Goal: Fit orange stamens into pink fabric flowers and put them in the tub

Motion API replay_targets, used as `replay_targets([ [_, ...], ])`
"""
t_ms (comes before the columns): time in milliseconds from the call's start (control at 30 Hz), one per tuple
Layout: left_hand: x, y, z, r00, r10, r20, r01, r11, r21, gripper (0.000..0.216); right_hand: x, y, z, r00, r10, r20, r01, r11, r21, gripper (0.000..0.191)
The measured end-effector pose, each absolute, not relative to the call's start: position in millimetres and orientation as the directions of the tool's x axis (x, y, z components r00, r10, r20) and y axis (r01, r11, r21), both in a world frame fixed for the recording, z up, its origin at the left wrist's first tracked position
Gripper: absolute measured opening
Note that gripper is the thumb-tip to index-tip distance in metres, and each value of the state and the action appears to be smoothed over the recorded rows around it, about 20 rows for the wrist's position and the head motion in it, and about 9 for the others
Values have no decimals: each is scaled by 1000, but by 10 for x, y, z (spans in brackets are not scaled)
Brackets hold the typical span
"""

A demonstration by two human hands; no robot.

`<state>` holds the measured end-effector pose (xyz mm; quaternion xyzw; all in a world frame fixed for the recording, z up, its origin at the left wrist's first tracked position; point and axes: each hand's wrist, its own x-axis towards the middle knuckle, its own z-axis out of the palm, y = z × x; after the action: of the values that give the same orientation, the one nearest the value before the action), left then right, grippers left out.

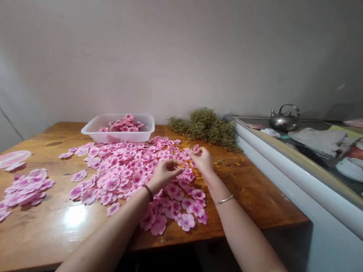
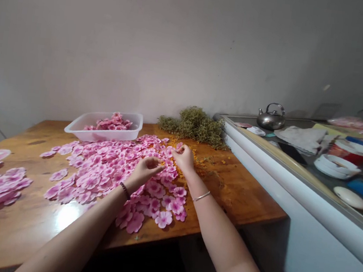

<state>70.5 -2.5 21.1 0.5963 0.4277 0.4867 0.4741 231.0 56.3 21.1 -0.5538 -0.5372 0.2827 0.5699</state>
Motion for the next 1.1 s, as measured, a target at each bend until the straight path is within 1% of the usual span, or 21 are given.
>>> replay_targets([
  [100, 681, -33, 230, 130, 963, 234, 128, -251, 960, 35, 2301, 606, 164, 275, 912, 303, 285, 224, -932, 38],
  [200, 670, -46, 242, 96, 959, 267, 181, -281, 942, 26, 2290, 614, 146, 266, 916, 301, 301, 218, -928, 38],
  [300, 660, -48, 240, 37, 960, 277, 256, -277, 926, 14, 2286, 582, 164, 234, 924, 301, 316, 220, -923, 37],
  [400, 646, -41, 236, 3, 971, 238, 279, -229, 933, 4, 2285, 552, 179, 216, 927, 306, 333, 225, -916, 37],
  [500, 639, -34, 234, 9, 984, 180, 245, -177, 953, 13, 2280, 547, 169, 195, 930, 311, 341, 233, -911, 38],
  [567, 638, -31, 228, 27, 983, 184, 244, -185, 952, 17, 2270, 548, 159, 173, 934, 312, 342, 240, -908, 39],
  [700, 629, -19, 194, 49, 963, 264, 260, -268, 928, 18, 2228, 533, 154, 134, 945, 299, 301, 249, -921, 41],
  [867, 603, 21, 149, -22, 919, 394, 335, -365, 869, 16, 2181, 496, 165, 77, 960, 267, 203, 248, -947, 41],
  [1100, 610, -6, 176, -97, 881, 462, 368, -400, 839, 15, 2169, 479, 181, 61, 964, 257, 202, 240, -949, 44],
])
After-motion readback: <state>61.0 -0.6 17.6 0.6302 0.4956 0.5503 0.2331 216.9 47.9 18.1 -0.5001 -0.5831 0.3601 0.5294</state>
